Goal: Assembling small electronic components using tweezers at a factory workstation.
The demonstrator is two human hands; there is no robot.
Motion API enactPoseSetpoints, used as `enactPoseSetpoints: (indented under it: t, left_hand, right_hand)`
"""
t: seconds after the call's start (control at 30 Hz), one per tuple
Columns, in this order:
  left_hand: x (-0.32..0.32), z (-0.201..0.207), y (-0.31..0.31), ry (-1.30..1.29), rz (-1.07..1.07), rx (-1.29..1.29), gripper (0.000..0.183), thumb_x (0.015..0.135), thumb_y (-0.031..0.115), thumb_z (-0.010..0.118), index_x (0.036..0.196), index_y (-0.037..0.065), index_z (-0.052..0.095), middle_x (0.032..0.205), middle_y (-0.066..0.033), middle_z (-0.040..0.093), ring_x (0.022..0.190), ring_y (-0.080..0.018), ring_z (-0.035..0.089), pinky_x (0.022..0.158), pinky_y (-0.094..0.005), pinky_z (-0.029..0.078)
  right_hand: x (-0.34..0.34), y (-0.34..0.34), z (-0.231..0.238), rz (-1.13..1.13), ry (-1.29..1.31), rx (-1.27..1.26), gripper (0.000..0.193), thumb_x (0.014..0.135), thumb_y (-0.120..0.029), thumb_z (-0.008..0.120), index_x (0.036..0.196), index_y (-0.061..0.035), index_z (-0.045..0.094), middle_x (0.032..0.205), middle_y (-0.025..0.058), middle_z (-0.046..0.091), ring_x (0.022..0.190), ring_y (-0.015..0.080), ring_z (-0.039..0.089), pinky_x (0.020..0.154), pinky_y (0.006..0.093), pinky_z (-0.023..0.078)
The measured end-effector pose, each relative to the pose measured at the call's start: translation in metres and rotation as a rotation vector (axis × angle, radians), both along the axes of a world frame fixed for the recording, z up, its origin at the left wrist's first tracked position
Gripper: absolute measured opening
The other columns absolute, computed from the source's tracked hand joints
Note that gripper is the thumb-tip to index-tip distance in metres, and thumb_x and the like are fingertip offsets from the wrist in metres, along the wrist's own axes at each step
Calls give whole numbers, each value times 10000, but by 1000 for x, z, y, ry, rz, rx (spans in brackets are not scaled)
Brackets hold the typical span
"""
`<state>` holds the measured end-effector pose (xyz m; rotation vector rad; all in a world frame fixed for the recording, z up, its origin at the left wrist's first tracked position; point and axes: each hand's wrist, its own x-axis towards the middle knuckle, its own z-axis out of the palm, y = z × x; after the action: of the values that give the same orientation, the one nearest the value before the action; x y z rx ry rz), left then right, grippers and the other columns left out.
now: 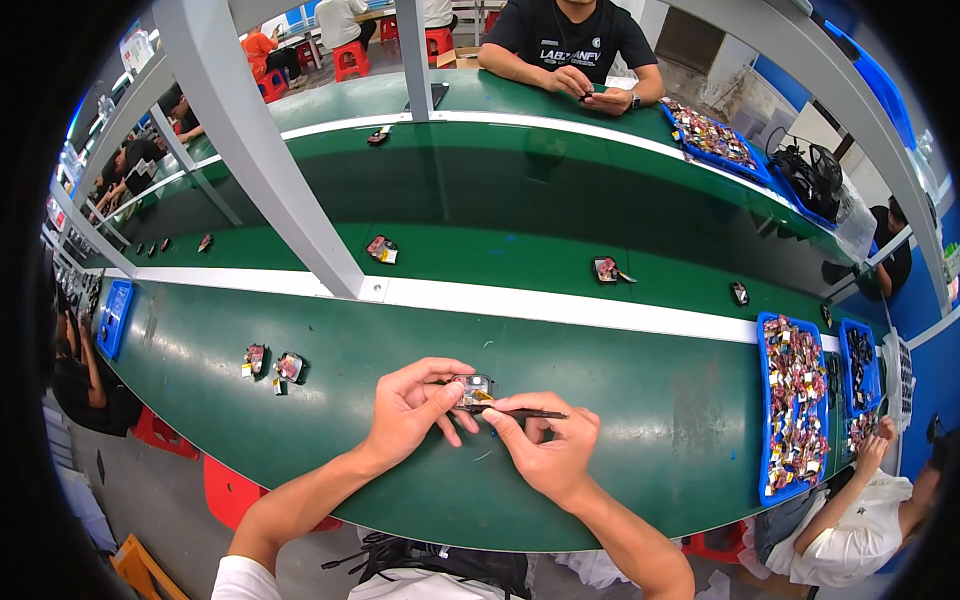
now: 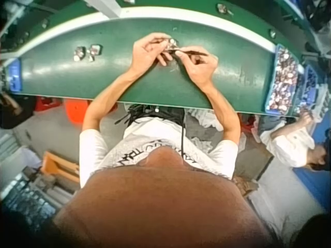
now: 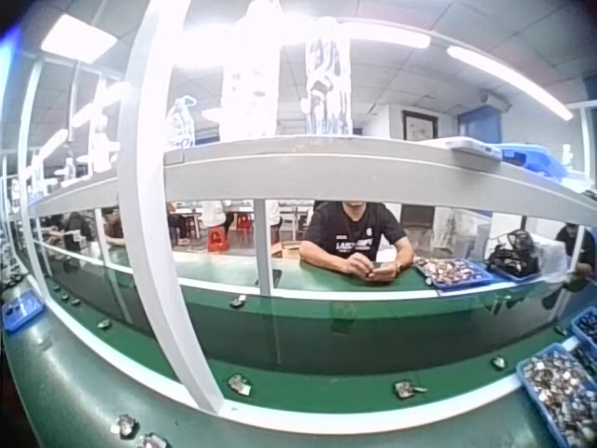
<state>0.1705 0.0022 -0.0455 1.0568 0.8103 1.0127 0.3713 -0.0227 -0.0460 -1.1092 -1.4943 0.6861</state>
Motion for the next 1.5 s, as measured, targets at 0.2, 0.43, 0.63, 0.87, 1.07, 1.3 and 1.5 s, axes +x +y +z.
enactPoseSetpoints:
  t: [0.2, 0.43, 0.63, 0.87, 1.07, 1.3, 1.5]
  left_hand:
    - [1, 5, -1, 8, 21, 7, 274, 1027, 65, 580, 1266, -69, 577, 1050, -178, 699, 787, -230, 744, 557, -275, 606]
    - [0, 5, 0, 15, 36, 9, 274, 1029, 68, 578, 1265, -71, 576, 1045, -176, 699, 785, -222, 744, 556, -272, 602]
    - [-2, 3, 0, 42, 24, 24, 277, 1031, 63, 566, 1265, -84, 578, 1040, -201, 710, 786, -257, 753, 546, -286, 617]
    - [-3, 3, 1, 77, -16, 8, 296, 990, 18, 617, 1261, -94, 580, 1087, -191, 690, 805, -224, 749, 570, -277, 622]
    - [1, 1, 2, 114, 39, 16, 239, 963, -30, 625, 1192, -90, 587, 1013, -160, 691, 773, -201, 741, 570, -272, 620]
    - [13, 12, 44, 342, 54, -8, 170, 925, -62, 607, 1091, -80, 576, 881, -155, 694, 675, -211, 734, 530, -305, 601]
    - [38, 1, 183, 631, 445, 284, 118, 911, 1, 659, 1001, -54, 608, 832, -160, 659, 621, -263, 716, 549, -393, 591]
  right_hand:
    - [1, 3, 3, 6, 16, 41, 154, 775, 1, 849, 879, -31, 739, 685, 13, 693, 437, -10, 433, 435, 185, 277]
    - [0, 4, 3, 52, 2, 61, 156, 770, 1, 843, 887, -41, 750, 657, -7, 693, 409, 3, 412, 428, 198, 279]
    - [1, 5, 2, 65, -41, 118, 161, 746, 21, 830, 869, -44, 750, 796, 36, 770, 402, 29, 442, 423, 206, 329]
    - [0, 6, 7, 124, -101, 201, 150, 734, 49, 805, 816, -67, 755, 851, 67, 787, 403, 59, 484, 424, 221, 364]
    - [-3, 7, 4, 127, -230, 358, 184, 715, 53, 798, 822, -93, 765, 843, 22, 786, 458, 100, 577, 435, 233, 379]
    - [3, 17, 1, 18, -152, 365, 192, 712, 60, 811, 844, -66, 750, 884, 61, 789, 475, 89, 584, 444, 229, 413]
    - [8, 20, -2, -124, -27, 295, 177, 754, 49, 826, 880, -33, 733, 902, 86, 787, 426, 43, 462, 423, 212, 353]
